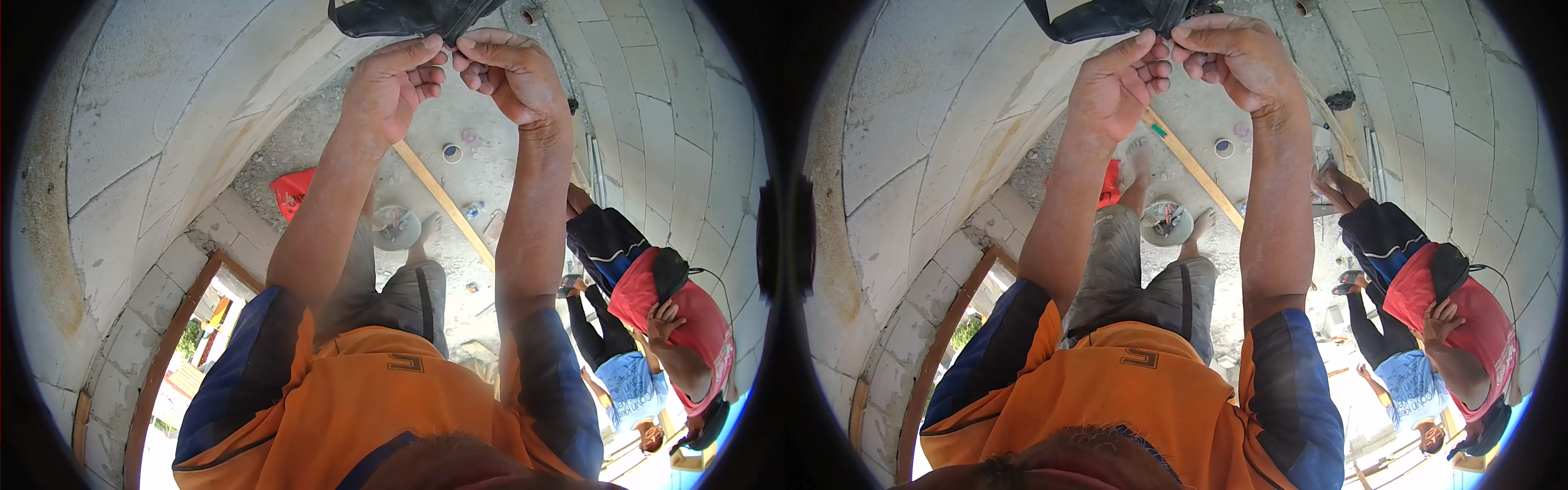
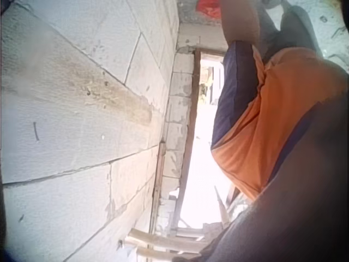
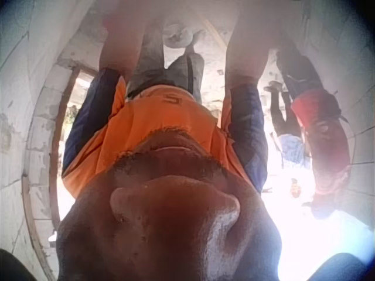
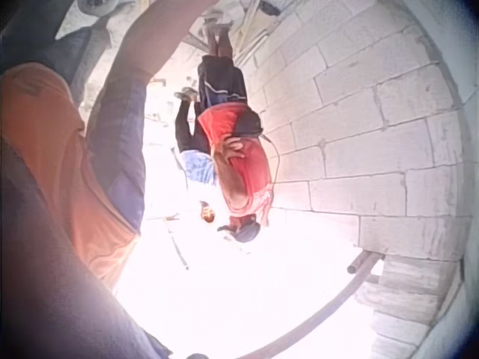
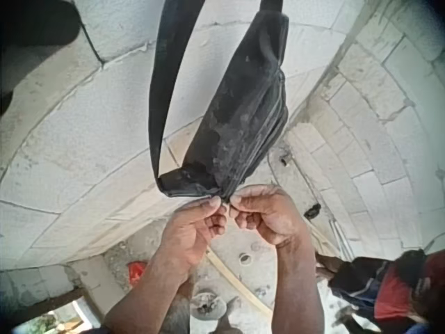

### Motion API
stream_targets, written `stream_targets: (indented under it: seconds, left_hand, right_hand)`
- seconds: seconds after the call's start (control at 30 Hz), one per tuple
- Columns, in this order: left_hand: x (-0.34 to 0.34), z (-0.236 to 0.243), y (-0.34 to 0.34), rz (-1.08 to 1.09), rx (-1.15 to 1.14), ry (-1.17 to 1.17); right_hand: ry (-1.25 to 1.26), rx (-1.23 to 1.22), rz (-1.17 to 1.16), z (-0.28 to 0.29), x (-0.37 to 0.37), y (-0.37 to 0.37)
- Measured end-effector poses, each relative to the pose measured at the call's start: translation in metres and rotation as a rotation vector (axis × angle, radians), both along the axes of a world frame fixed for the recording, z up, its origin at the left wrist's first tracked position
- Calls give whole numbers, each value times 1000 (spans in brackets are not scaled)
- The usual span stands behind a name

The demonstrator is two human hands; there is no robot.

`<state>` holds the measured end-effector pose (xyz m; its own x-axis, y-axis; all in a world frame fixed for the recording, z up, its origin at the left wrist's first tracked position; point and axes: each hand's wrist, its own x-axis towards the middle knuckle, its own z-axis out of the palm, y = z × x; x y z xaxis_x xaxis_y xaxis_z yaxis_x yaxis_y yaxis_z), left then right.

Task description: The person repairs a black bag by attaching a small black plastic clip and thread to a strap by hand.

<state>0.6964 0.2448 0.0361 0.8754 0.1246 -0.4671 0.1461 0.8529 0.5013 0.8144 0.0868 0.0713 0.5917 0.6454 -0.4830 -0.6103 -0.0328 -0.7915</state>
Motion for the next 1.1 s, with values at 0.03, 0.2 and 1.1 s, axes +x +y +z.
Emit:
stream_targets:
  seconds: [0.03, 0.2, 1.1]
  left_hand:
    - [0, 2, -4, -10, -48, -13]
    - [-2, 8, -31, 83, 49, -49]
    - [136, 112, -59, 254, 2010, -108]
  right_hand:
    - [-28, -11, -1, -3, 1, -6]
    - [-94, -21, 13, -2, -6, -31]
    - [105, -21, -399, -8, -77, -148]
